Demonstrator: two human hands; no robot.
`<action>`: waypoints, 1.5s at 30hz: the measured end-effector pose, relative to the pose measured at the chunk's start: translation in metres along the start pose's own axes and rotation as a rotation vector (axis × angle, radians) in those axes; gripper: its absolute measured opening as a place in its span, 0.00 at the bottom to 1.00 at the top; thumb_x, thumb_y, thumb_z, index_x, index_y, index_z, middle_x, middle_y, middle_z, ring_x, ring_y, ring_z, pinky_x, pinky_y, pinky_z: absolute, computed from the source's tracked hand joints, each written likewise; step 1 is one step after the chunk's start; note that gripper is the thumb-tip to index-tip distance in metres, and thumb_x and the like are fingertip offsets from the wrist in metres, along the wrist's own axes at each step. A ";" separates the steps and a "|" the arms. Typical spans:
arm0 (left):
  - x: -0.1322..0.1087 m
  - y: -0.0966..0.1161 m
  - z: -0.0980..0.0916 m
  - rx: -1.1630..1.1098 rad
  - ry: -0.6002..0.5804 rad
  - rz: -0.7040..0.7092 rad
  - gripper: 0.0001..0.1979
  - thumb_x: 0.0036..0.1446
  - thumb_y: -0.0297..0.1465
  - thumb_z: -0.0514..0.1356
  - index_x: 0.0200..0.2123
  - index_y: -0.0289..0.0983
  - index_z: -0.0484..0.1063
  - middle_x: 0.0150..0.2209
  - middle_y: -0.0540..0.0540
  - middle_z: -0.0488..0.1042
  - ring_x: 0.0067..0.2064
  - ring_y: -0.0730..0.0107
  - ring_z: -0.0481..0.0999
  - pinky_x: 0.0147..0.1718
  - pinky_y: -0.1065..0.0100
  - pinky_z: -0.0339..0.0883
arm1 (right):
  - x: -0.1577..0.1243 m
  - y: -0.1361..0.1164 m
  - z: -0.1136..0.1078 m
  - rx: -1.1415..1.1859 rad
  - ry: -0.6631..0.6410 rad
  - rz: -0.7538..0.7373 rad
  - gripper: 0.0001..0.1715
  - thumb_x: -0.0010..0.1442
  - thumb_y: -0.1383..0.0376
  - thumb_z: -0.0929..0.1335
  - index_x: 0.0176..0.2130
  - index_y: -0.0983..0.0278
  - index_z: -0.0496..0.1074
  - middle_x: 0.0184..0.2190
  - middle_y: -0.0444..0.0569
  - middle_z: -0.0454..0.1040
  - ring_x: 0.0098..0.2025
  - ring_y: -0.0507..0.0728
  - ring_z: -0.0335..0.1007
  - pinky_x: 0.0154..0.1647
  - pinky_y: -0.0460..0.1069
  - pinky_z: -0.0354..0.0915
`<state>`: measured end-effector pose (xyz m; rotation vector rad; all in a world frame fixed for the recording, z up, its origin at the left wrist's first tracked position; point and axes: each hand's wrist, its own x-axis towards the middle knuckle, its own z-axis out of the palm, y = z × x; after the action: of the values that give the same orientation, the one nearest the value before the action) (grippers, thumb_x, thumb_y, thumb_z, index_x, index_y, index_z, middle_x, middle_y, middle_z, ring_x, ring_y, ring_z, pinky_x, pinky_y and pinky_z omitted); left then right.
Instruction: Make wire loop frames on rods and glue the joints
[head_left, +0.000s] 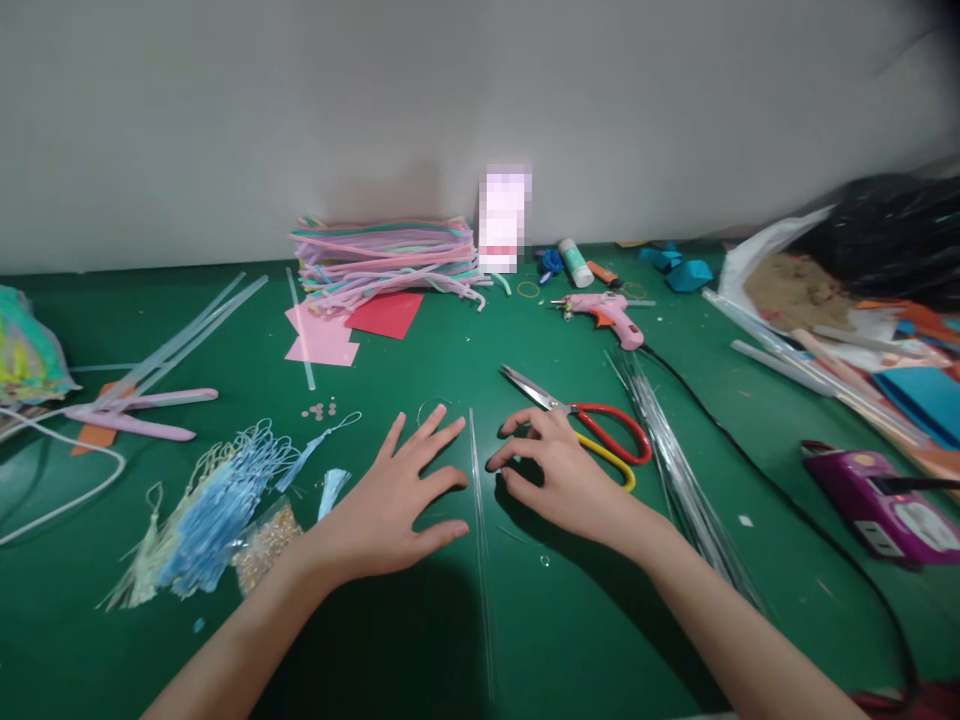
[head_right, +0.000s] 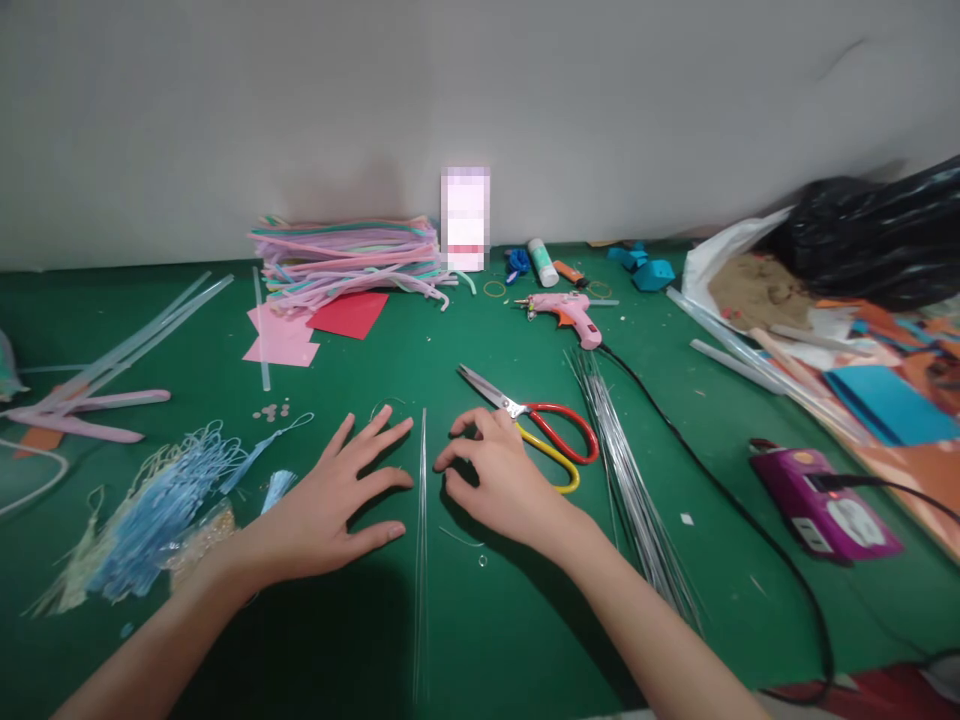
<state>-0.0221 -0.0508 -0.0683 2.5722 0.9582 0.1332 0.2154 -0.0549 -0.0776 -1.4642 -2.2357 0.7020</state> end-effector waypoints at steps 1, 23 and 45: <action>0.000 0.000 0.000 -0.003 -0.002 0.005 0.19 0.62 0.47 0.54 0.47 0.43 0.71 0.69 0.43 0.47 0.70 0.50 0.36 0.63 0.39 0.32 | -0.001 -0.001 0.002 0.006 -0.007 0.005 0.10 0.56 0.69 0.67 0.35 0.57 0.77 0.45 0.51 0.67 0.50 0.62 0.61 0.56 0.64 0.58; 0.000 0.007 0.002 -0.271 0.042 -0.114 0.24 0.58 0.51 0.56 0.51 0.44 0.71 0.70 0.46 0.42 0.70 0.47 0.36 0.64 0.41 0.35 | -0.010 -0.012 0.010 0.140 -0.021 0.066 0.16 0.56 0.71 0.66 0.42 0.57 0.78 0.46 0.52 0.67 0.50 0.61 0.62 0.55 0.62 0.60; 0.010 0.028 -0.007 -2.037 0.415 -0.501 0.25 0.65 0.48 0.45 0.50 0.38 0.70 0.63 0.37 0.62 0.67 0.49 0.50 0.53 0.39 0.60 | -0.011 -0.017 -0.003 1.709 -0.068 0.570 0.07 0.54 0.62 0.71 0.34 0.63 0.75 0.28 0.42 0.67 0.35 0.53 0.65 0.48 0.62 0.67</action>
<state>0.0010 -0.0612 -0.0517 0.4260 0.7401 0.9061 0.2086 -0.0698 -0.0653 -0.9353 -0.4615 2.0262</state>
